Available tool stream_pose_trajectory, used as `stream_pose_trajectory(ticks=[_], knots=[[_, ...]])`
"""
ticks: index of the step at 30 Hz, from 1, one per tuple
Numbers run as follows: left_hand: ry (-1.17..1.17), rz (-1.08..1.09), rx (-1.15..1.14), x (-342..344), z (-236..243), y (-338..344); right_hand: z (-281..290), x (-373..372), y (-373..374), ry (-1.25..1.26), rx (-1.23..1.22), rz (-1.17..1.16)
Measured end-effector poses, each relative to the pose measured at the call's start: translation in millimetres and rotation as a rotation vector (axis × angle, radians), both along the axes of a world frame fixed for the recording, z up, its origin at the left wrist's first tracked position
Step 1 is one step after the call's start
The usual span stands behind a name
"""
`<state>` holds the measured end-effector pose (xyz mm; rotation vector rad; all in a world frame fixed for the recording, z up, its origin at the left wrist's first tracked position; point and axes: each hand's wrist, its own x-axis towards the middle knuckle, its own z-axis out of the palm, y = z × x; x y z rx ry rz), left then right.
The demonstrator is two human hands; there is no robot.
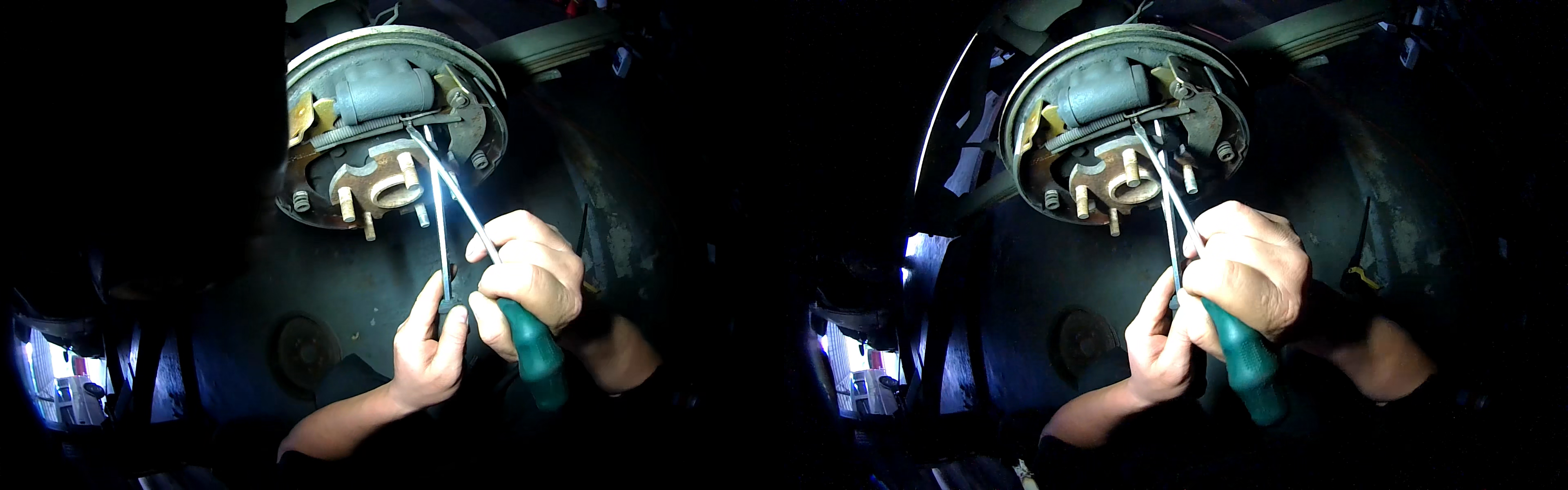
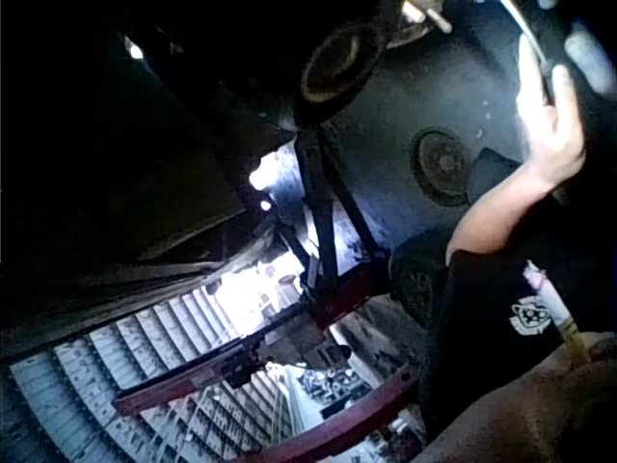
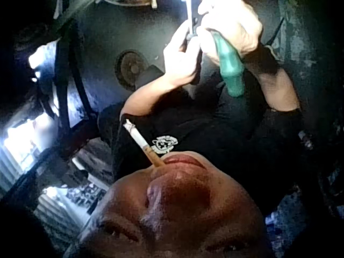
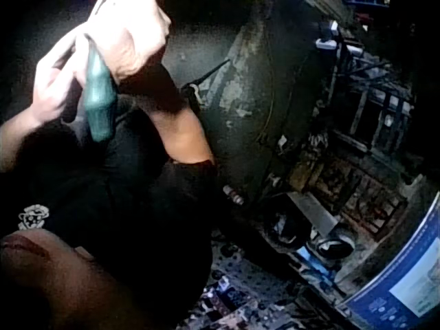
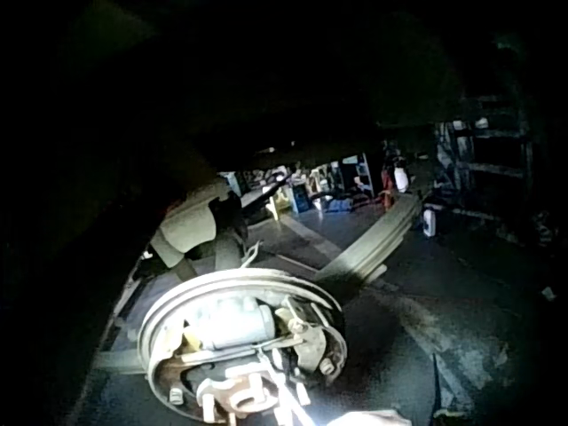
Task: The person uses a screwdriver and flashlight to adjust the brake shoes inside a drum brake assembly. They then pick up a brake drum, align it with the hub, and tap it into place with a hammer.
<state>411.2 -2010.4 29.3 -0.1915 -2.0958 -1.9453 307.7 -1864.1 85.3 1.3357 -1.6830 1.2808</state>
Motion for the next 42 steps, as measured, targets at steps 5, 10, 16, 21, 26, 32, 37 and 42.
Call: stream_pose_trajectory(ticks=[5, 10, 16, 21, 26, 32, 37, 42], knots=[[-0.003, 0.002, -0.022, 1.6, 4.3, -2.6, 22.9, -3.2, 5.9, -0.09, -0.059, 0.001], [-0.018, 0.004, -0.03, 2.8, 4.4, -2.0, 32.5, -1.8, -1.6, -0.103, -0.103, -0.049], [0.01, 0.0, -0.009, 2.8, 2.1, -2.2, -1.1, 5.4, -0.8, 0.013, 0.061, -0.016], [0.009, 0.005, -0.043, 4.7, 5.1, -4.8, 32.4, -2.2, 3.3, -0.09, -0.056, -0.001], [0.008, -0.062, 0.02, -1.9, 1.2, 4.9, 39.6, 4.8, -1.1, -0.088, -0.151, -0.108], [0.036, -0.003, -0.014, 4.6, 0.5, -2.4, 2.8, 3.2, 1.9, -0.049, -0.03, -0.027], [0.017, -0.01, -0.066, 4.6, 8.5, -2.5, 38.5, 2.5, 4.4, -0.101, -0.056, -0.042], [0.011, -0.019, 0.002, 5.6, 4.7, -1.6, 31.1, 8.2, -11.1, -0.086, -0.162, -0.093]])
